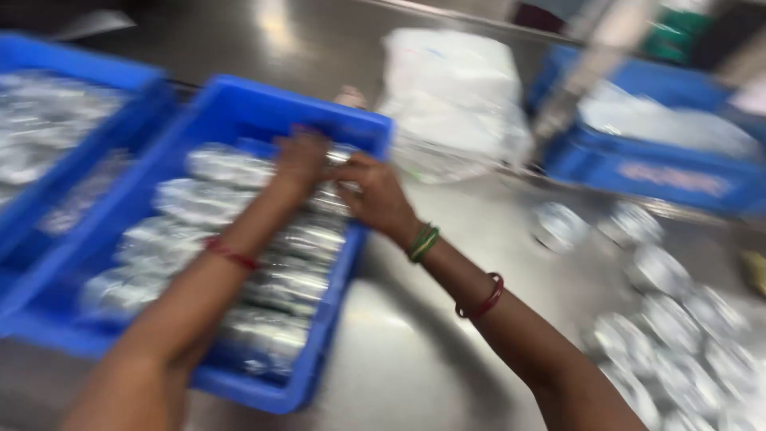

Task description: The person places cylindrical metal components into plastic bags by hand and then organizes the bagged parts into blue plastic crates on an assembly table.

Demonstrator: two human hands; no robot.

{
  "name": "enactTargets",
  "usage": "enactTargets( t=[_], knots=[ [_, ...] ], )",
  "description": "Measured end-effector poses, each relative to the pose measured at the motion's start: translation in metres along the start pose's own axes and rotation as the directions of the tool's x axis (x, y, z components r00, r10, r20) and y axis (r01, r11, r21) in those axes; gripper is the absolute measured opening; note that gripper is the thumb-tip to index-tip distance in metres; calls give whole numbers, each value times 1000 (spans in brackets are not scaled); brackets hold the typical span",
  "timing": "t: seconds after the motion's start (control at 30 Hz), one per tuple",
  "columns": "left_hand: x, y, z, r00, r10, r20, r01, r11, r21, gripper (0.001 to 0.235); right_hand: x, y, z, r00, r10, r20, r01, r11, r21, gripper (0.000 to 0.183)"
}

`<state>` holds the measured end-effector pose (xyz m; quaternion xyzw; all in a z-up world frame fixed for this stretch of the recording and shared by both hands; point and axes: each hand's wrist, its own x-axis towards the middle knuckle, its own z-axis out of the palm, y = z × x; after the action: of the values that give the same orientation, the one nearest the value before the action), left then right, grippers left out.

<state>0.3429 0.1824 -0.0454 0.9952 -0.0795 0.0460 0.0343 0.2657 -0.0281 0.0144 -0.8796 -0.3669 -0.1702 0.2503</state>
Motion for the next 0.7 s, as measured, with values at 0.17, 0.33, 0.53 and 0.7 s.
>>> enactTargets(
  t=[0.17, 0.33, 0.53, 0.7],
  knots=[
    [-6, -34, 7, 991, 84, -108, -76, 994, 74, 65, -137, 20, -112, 992, 18, -128, 13, 971, 240, 22],
    [-35, 10, -56, 968, 201, -151, -143, 935, 325, 39, -293, 93, -252, 780, 625, 22, -622, 780, -71, 17],
    [-78, 189, -108, 645, 590, -485, -674, 738, 2, 22, -386, 133, -310, 624, 723, 297, -640, 691, -336, 67],
    [-115, 373, -76, 637, 770, 33, -724, 612, -318, 47, -353, 137, -280, 453, 815, 362, -647, 580, -495, 73]
  ],
)
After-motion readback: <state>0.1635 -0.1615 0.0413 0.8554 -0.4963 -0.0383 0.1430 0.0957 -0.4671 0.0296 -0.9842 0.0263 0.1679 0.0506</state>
